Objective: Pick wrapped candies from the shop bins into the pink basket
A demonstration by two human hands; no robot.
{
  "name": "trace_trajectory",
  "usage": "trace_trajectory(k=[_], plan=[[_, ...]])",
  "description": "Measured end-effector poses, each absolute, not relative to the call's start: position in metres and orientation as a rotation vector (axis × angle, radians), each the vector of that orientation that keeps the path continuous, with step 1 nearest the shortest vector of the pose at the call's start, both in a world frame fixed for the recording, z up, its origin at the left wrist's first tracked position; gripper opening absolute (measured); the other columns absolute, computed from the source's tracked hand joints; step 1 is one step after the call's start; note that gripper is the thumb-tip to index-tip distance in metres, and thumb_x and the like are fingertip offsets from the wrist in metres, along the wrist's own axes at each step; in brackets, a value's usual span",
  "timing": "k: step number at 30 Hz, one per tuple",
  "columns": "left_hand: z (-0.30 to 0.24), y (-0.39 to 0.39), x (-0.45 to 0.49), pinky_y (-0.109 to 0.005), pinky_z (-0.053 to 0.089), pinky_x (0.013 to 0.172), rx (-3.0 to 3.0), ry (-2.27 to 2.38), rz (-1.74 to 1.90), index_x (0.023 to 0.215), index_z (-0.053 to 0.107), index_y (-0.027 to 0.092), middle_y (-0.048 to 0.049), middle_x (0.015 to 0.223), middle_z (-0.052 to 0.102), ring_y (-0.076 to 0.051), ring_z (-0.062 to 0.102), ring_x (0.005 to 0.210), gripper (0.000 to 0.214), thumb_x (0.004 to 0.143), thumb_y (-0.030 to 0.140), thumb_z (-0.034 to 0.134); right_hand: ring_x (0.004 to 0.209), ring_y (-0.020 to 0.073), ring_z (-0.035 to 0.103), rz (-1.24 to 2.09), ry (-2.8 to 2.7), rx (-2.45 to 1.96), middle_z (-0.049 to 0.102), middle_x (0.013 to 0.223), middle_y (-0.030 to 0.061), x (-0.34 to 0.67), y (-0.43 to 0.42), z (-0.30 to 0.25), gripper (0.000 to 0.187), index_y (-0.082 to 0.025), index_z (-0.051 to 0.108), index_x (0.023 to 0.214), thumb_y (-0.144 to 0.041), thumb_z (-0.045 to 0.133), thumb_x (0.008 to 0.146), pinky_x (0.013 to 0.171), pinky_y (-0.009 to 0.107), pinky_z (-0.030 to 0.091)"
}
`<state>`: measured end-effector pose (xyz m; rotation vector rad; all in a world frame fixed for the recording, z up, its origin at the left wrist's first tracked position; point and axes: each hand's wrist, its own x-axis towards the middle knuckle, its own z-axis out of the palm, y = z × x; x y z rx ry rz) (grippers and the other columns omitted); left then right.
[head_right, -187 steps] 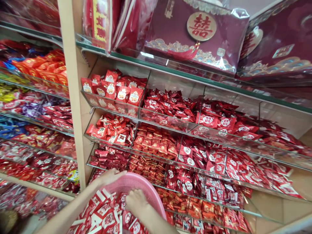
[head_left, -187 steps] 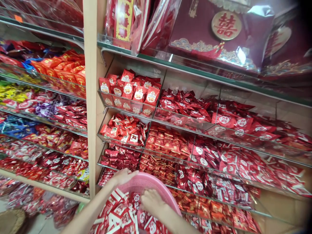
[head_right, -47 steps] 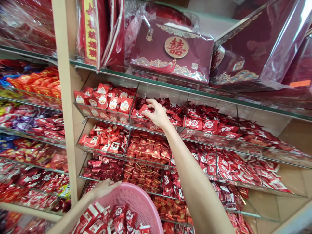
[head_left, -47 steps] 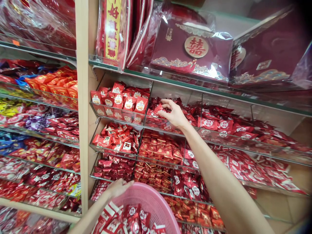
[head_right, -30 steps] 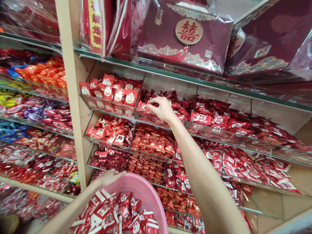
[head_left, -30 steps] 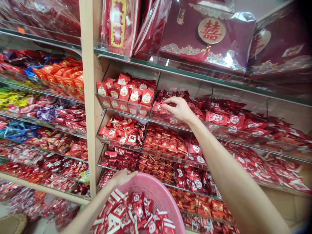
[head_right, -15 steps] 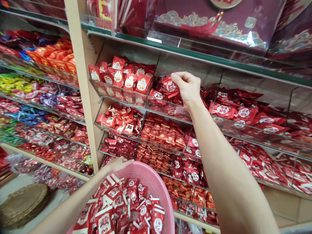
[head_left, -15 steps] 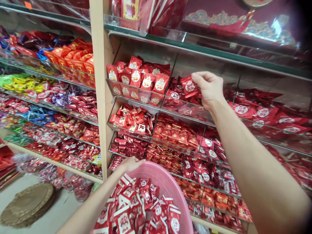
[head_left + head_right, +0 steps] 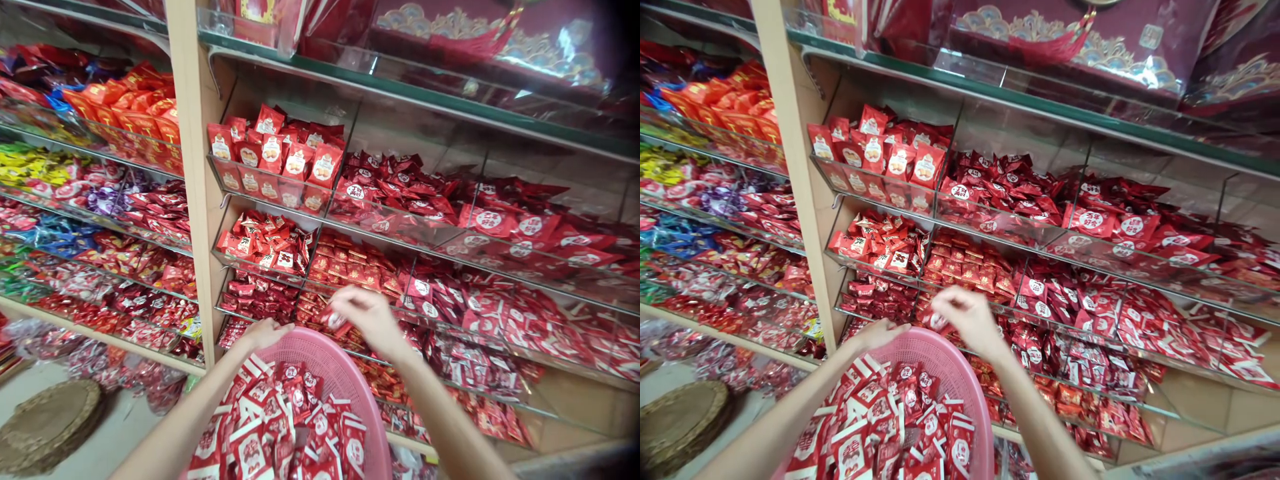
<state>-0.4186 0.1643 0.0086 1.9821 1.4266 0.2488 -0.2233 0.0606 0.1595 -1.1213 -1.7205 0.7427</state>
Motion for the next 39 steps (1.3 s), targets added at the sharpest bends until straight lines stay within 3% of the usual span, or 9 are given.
trace_trajectory(k=[4,7,15,18,23,32,39], plan=[[0.003,0.166,-0.419,-0.024,0.025,0.050,2.000,1.444,0.271,0.055,0.052,0.018,-0.0014,0.052,0.053,-0.015,0.046,0.048,0.062,0.064,0.077,0.032,0.065,0.0146,0.057,1.009,-1.717,-1.321,0.064,0.068,0.0009,-0.227,0.067,0.050,0.021,-0.018,0.065,0.069,-0.038,0.059,0.074,0.065,0.028,0.045],[0.000,0.167,-0.421,-0.024,0.024,0.050,1.993,1.438,0.278,0.053,0.050,0.019,-0.0001,0.049,0.050,-0.014,0.044,0.047,0.063,0.064,0.077,0.031,0.059,0.0134,0.054,1.067,-1.657,-1.403,0.061,0.062,-0.0004,-0.224,0.070,0.007,0.023,-0.017,0.063,0.064,-0.038,0.060,0.071,0.061,0.027,0.043],[0.016,0.163,-0.423,-0.024,0.027,0.052,1.983,1.456,0.254,0.050,0.045,0.019,-0.0014,0.053,0.054,-0.017,0.050,0.054,0.060,0.064,0.076,0.031,0.063,0.0144,0.056,1.085,-1.704,-1.448,0.061,0.066,0.0012,-0.219,0.072,-0.025,0.017,-0.015,0.061,0.067,-0.031,0.057,0.072,0.063,0.027,0.044],[0.016,0.163,-0.423,-0.024,0.028,0.052,1.997,1.466,0.257,0.050,0.044,0.020,-0.0008,0.053,0.054,-0.017,0.051,0.055,0.058,0.065,0.074,0.032,0.071,0.0175,0.059,0.973,-1.753,-1.516,0.064,0.074,0.0027,-0.219,0.069,-0.022,0.012,-0.017,0.062,0.076,-0.027,0.056,0.073,0.068,0.029,0.045],[0.004,0.169,-0.423,-0.025,0.026,0.049,1.994,1.469,0.279,0.051,0.045,0.020,-0.0013,0.052,0.053,-0.017,0.050,0.053,0.058,0.066,0.074,0.031,0.092,0.0211,0.058,0.488,-2.022,-1.597,0.064,0.098,0.0042,-0.220,0.058,0.047,0.021,-0.024,0.060,0.097,-0.031,0.051,0.080,0.080,0.032,0.042],[-0.008,0.178,-0.420,-0.025,0.028,0.050,1.988,1.481,0.293,0.059,0.052,0.019,-0.0047,0.063,0.061,-0.021,0.056,0.061,0.065,0.063,0.079,0.029,0.080,0.0157,0.059,-0.342,-1.959,-1.258,0.065,0.090,0.0036,-0.204,0.070,0.264,0.017,-0.020,0.061,0.094,-0.027,0.049,0.083,0.075,0.030,0.045],[-0.011,0.178,-0.421,-0.025,0.027,0.051,1.975,1.515,0.317,0.054,0.044,0.019,-0.0022,0.058,0.058,-0.021,0.056,0.062,0.064,0.063,0.080,0.026,0.074,0.0169,0.058,-0.735,-1.872,-1.352,0.063,0.080,0.0042,-0.168,0.116,0.328,0.013,-0.018,0.062,0.086,-0.023,0.057,0.075,0.070,0.030,0.044]])
